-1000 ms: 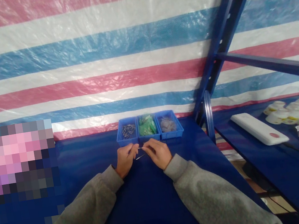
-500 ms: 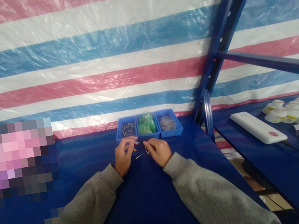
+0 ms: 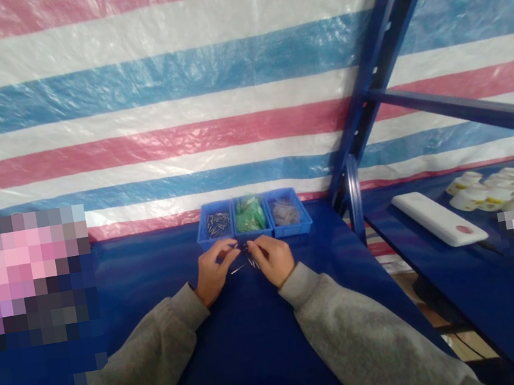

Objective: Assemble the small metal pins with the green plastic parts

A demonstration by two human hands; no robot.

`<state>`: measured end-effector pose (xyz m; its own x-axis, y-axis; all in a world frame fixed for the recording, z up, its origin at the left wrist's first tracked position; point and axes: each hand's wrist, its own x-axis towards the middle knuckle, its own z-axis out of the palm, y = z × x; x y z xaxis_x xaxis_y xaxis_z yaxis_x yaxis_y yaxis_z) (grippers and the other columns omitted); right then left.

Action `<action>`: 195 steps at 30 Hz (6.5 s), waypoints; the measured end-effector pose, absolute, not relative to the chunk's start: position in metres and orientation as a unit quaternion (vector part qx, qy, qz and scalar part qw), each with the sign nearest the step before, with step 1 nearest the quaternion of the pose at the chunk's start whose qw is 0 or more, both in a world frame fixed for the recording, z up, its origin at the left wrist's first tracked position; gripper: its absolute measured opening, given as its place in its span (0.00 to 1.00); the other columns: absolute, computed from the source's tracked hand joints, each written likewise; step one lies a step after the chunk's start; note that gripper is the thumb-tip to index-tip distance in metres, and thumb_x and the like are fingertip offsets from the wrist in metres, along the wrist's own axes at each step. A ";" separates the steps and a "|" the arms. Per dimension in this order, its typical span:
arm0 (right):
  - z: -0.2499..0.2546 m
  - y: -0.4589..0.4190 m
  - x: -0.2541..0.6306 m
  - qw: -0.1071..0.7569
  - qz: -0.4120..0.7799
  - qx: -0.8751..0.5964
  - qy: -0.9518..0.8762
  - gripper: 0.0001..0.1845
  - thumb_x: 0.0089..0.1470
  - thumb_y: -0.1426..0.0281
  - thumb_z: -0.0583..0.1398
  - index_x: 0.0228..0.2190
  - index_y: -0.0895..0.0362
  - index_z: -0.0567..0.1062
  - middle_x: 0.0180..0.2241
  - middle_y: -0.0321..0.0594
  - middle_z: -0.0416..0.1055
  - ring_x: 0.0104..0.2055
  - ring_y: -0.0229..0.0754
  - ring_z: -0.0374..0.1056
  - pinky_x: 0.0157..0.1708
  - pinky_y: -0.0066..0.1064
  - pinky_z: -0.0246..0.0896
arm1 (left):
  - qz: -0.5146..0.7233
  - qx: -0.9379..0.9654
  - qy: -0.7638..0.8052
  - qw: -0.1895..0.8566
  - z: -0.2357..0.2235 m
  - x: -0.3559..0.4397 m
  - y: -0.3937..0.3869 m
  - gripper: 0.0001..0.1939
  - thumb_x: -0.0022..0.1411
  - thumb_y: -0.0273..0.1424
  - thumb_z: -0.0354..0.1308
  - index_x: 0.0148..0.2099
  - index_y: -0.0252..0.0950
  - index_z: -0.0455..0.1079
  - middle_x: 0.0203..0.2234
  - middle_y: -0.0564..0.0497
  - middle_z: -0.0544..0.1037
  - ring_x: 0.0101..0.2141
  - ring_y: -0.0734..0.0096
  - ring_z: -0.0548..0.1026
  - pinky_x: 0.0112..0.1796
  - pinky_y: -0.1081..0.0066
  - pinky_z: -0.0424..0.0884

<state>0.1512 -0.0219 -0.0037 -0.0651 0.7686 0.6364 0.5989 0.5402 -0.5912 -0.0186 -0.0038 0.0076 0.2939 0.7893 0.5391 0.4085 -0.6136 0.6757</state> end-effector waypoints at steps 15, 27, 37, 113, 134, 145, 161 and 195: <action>-0.004 -0.024 0.150 0.495 0.121 -0.437 -0.741 0.13 0.57 0.64 0.52 0.34 0.57 0.73 0.27 0.40 0.70 0.26 0.37 0.65 0.29 0.28 0.61 | 0.433 0.751 0.397 0.301 0.001 -0.020 -0.002 0.12 0.62 0.34 0.50 0.45 0.34 0.66 0.15 0.59 0.65 0.17 0.82 0.63 0.23 0.80 0.61; -0.008 -0.021 0.149 0.476 0.129 -0.433 -0.754 0.15 0.60 0.64 0.49 0.29 0.56 0.71 0.25 0.39 0.68 0.27 0.38 0.64 0.30 0.28 0.58 | 0.431 0.775 0.378 0.264 0.005 -0.019 -0.003 0.11 0.60 0.36 0.52 0.39 0.34 0.70 0.25 0.52 0.74 0.24 0.77 0.69 0.28 0.77 0.65; -0.002 -0.025 0.147 0.475 0.136 -0.425 -0.758 0.13 0.59 0.64 0.50 0.32 0.57 0.71 0.28 0.39 0.69 0.27 0.37 0.64 0.30 0.27 0.58 | 0.401 0.798 0.387 0.229 0.007 -0.019 -0.004 0.18 0.63 0.35 0.48 0.24 0.32 0.67 0.18 0.54 0.69 0.21 0.78 0.66 0.27 0.77 0.62; -0.004 -0.025 0.147 0.459 0.127 -0.423 -0.770 0.17 0.60 0.64 0.48 0.25 0.56 0.69 0.23 0.38 0.67 0.25 0.37 0.63 0.28 0.27 0.57 | 0.421 0.768 0.405 0.263 0.003 -0.020 -0.004 0.16 0.62 0.38 0.49 0.28 0.33 0.67 0.17 0.56 0.69 0.18 0.79 0.65 0.24 0.78 0.63; -0.002 -0.025 0.148 0.454 0.135 -0.429 -0.769 0.19 0.60 0.62 0.48 0.24 0.57 0.70 0.22 0.38 0.67 0.25 0.36 0.63 0.29 0.27 0.56 | 0.421 0.783 0.381 0.255 0.011 -0.018 -0.007 0.16 0.63 0.37 0.48 0.28 0.32 0.67 0.18 0.54 0.68 0.21 0.78 0.66 0.27 0.77 0.64; -0.011 -0.020 0.151 0.421 0.114 -0.453 -0.777 0.24 0.60 0.62 0.47 0.17 0.57 0.68 0.17 0.36 0.65 0.21 0.33 0.61 0.25 0.25 0.52 | 0.450 0.755 0.374 0.297 0.007 -0.019 -0.007 0.13 0.63 0.36 0.47 0.41 0.33 0.69 0.27 0.51 0.75 0.24 0.78 0.71 0.24 0.79 0.66; -0.002 -0.024 0.150 0.460 0.089 -0.458 -0.756 0.23 0.60 0.63 0.49 0.17 0.57 0.68 0.17 0.36 0.65 0.20 0.33 0.60 0.25 0.25 0.51 | 0.413 0.794 0.393 0.212 0.005 -0.019 -0.005 0.13 0.62 0.37 0.50 0.34 0.33 0.70 0.26 0.52 0.75 0.25 0.77 0.70 0.30 0.77 0.65; -0.001 -0.026 0.149 0.485 0.119 -0.426 -0.755 0.13 0.58 0.66 0.51 0.29 0.57 0.72 0.25 0.39 0.71 0.27 0.38 0.66 0.31 0.28 0.60 | 0.379 0.783 0.378 0.317 0.006 -0.018 -0.006 0.15 0.63 0.35 0.47 0.49 0.34 0.62 0.16 0.60 0.64 0.18 0.80 0.62 0.23 0.79 0.60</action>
<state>0.1488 -0.0256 -0.0010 -0.1679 0.7582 0.6300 0.5273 0.6091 -0.5925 -0.0177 -0.0055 0.0063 0.4270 0.8321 0.3538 0.3507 -0.5131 0.7834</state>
